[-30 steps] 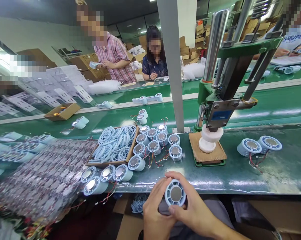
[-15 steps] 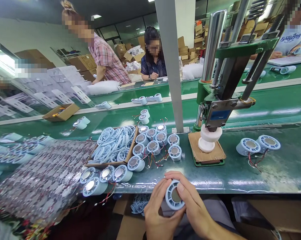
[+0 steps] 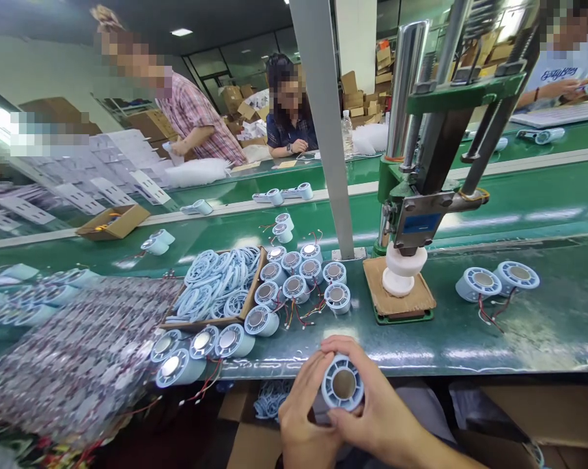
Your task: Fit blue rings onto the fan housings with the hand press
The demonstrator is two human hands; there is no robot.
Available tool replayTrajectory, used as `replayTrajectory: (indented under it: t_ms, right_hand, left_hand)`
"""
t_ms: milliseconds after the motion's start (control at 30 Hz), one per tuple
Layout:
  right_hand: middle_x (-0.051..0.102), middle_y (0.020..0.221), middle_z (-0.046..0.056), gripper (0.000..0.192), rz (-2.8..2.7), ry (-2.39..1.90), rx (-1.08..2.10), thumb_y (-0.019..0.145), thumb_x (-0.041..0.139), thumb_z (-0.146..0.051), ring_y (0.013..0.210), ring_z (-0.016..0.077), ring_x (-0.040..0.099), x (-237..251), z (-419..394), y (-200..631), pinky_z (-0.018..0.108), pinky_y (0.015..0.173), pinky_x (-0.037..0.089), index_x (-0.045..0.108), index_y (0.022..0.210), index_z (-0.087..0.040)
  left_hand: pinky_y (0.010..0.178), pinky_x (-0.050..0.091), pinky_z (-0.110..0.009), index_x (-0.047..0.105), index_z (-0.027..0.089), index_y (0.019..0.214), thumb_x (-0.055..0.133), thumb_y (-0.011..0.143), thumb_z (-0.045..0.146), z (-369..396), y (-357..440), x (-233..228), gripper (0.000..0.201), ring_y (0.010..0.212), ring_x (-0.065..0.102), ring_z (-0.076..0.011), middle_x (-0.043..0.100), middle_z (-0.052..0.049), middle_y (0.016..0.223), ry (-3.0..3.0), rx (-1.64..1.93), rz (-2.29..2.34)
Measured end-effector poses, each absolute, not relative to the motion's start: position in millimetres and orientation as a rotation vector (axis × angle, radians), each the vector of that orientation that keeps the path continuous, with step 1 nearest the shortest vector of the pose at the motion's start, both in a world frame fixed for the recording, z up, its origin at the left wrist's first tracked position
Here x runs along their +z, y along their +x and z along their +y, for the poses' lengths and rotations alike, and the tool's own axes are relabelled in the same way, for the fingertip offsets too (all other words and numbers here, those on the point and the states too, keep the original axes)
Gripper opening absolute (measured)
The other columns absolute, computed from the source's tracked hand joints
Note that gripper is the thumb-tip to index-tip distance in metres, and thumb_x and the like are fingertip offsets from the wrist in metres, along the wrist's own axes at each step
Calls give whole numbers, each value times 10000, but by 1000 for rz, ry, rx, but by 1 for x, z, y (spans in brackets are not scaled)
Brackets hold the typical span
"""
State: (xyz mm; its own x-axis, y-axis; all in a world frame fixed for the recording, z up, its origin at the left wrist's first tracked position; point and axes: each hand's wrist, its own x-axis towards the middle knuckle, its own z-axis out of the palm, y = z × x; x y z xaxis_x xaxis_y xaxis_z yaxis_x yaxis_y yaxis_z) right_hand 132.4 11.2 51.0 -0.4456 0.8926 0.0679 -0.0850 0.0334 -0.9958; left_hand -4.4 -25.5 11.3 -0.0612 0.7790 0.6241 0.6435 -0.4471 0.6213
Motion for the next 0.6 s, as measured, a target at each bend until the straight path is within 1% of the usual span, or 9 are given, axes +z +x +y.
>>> replayTrajectory:
  t_ms: [100,167,233,333,433,533,600]
  right_hand:
    - [506,1374,105,678,-1531,-823,1604,601,570,-96,1354,223,460,55,12,140,350,1188,326,533,1272,-186]
    - [475,1409,108,683,-1527,-795,1652,626,589,-115,1390,225,424,56,12,144,357,1206,299,515,1301,-188]
    - [464,1426,106,670,-1512,-772,1689,653,612,-140,1400,226,414,55,12,145,357,1205,299,513,1314,-194]
    - [517,1370,96,582,-1418,-783,1669,686,650,-201,1335,229,479,50,9,138,348,1162,356,555,1260,-200]
    - [611,1219,88,422,-1297,-860,1551,717,680,-292,1198,235,569,43,6,125,341,1072,437,620,1123,-194]
    - [653,1119,83,345,-1269,-926,1459,721,699,-320,1116,237,606,41,4,119,337,1015,472,651,1038,-193]
    - [649,1139,86,345,-1306,-897,1462,715,700,-292,1132,237,605,46,4,122,339,1025,472,651,1043,-194]
  left_hand:
    - [917,614,-331,671,194,1229,798,795,354,-25,-6,16,480,1020,749,-274,766,-114,1138,2068,1554,1545]
    - [919,612,-330,671,190,1224,797,795,355,-25,-6,19,476,1015,750,-271,767,-116,1133,2079,1553,1556]
    - [921,611,-332,669,183,1223,779,805,335,-24,-6,20,457,1015,750,-269,767,-117,1129,2095,1540,1569]
    - [921,612,-336,663,179,1225,727,825,258,-24,-4,19,413,1021,748,-265,767,-114,1126,2127,1520,1579]
    - [920,613,-336,653,186,1238,679,830,177,-28,-1,12,409,1043,742,-261,765,-110,1136,2128,1515,1623]
    - [918,617,-349,663,193,1225,676,842,195,-31,2,7,383,1047,740,-269,769,-108,1126,2045,1555,1689]
    - [910,622,-356,675,207,1212,689,845,228,-33,1,9,368,1033,745,-273,774,-99,1117,2021,1556,1687]
